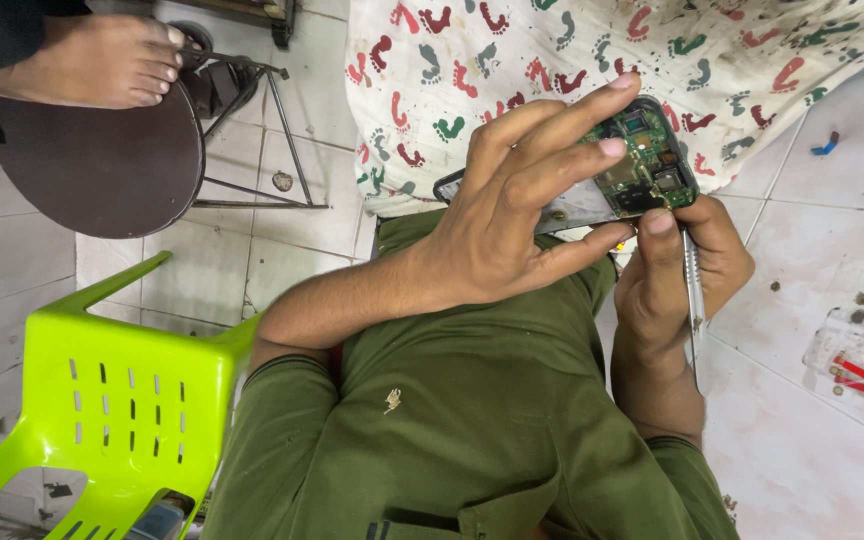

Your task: The person uses a metal prying tool to remove adhesive from the edges of a disassembled smartphone. They then peel protective films from a new battery and a new screen assembly before placing the battery into the phone chassis.

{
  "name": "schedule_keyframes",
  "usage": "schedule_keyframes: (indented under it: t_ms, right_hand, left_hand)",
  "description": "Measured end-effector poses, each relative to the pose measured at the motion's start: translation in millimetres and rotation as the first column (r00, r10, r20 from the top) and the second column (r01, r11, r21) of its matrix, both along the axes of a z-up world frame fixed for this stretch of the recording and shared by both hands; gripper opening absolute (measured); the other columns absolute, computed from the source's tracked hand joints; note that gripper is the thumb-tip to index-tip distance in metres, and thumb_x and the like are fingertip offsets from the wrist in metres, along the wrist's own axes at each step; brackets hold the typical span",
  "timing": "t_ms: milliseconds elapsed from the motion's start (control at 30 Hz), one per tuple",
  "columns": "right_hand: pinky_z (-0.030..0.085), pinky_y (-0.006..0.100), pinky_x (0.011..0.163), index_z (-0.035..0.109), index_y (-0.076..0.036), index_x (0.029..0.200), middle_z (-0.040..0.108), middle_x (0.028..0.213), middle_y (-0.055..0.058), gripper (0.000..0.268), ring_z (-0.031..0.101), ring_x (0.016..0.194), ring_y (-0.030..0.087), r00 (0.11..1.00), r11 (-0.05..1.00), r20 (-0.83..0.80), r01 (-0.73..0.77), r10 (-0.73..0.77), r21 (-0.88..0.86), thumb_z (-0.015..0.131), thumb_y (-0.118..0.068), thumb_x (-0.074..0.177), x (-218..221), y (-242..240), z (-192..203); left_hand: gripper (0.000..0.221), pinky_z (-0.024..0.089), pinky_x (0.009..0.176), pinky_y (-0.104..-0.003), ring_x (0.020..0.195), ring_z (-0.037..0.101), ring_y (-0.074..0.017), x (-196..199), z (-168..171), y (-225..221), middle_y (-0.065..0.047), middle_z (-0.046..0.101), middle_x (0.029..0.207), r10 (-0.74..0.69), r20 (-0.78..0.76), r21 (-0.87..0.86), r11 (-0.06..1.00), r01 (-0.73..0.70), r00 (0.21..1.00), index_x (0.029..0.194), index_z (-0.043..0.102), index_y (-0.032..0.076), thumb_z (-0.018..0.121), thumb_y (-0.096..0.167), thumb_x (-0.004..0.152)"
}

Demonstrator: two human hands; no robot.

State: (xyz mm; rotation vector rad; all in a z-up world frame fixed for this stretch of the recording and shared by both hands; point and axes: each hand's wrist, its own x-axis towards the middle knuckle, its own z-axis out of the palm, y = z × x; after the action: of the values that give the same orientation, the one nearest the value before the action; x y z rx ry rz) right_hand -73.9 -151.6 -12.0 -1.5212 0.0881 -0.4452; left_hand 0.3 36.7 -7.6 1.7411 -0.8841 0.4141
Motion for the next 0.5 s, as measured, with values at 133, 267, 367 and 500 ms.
schedule_keyframes:
  t_ms: [133,267,367,500]
  right_hand:
    - [0.048,0.023,0.091,0.066,0.010,0.108,0.070,0.101,0.010,0.025,0.062,0.092,0.011,1.000,1.000,0.007,-0.006,0.006,0.004,0.070,-0.014,0.109,-0.8,-0.6,-1.4]
    - [0.048,0.022,0.090,0.067,0.009,0.110,0.070,0.099,0.010,0.026,0.061,0.091,0.011,1.000,1.000,0.010,0.006,-0.006,-0.012,0.072,-0.016,0.107,-2.8,-1.9,-3.0]
    - [0.047,0.022,0.089,0.067,0.009,0.109,0.070,0.099,0.010,0.026,0.061,0.090,0.011,1.000,0.999,0.010,0.016,-0.016,-0.033,0.072,-0.017,0.107,-4.2,-2.9,-4.2]
    - [0.046,0.020,0.083,0.068,0.009,0.106,0.069,0.095,0.010,0.026,0.060,0.086,0.011,0.999,0.991,0.024,0.050,-0.048,-0.125,0.073,-0.017,0.108,-6.1,-2.8,-6.0]
  left_hand:
    - [0.081,0.033,0.117,-0.031,0.140,0.043,-0.0191,-1.5,-0.2,-0.5,-0.008,0.032,0.165,0.005,-0.015,0.002,1.000,-0.005,1.000,0.153,0.027,0.016,0.088,0.021,0.100]
    - [0.081,0.035,0.117,-0.033,0.143,0.044,-0.0209,-3.5,1.2,-1.1,-0.011,0.034,0.163,0.015,-0.049,0.012,1.000,-0.015,0.999,0.156,0.032,0.012,0.090,0.023,0.100]
    - [0.081,0.035,0.118,-0.034,0.144,0.044,-0.0222,-4.3,2.6,-0.9,-0.011,0.035,0.162,0.028,-0.066,0.029,0.999,-0.026,0.997,0.156,0.033,0.009,0.089,0.025,0.100]
    - [0.083,0.036,0.123,-0.036,0.144,0.044,-0.0237,-3.9,2.4,-1.7,-0.012,0.036,0.162,0.016,-0.096,0.031,0.999,-0.013,0.995,0.157,0.033,0.007,0.090,0.029,0.101]
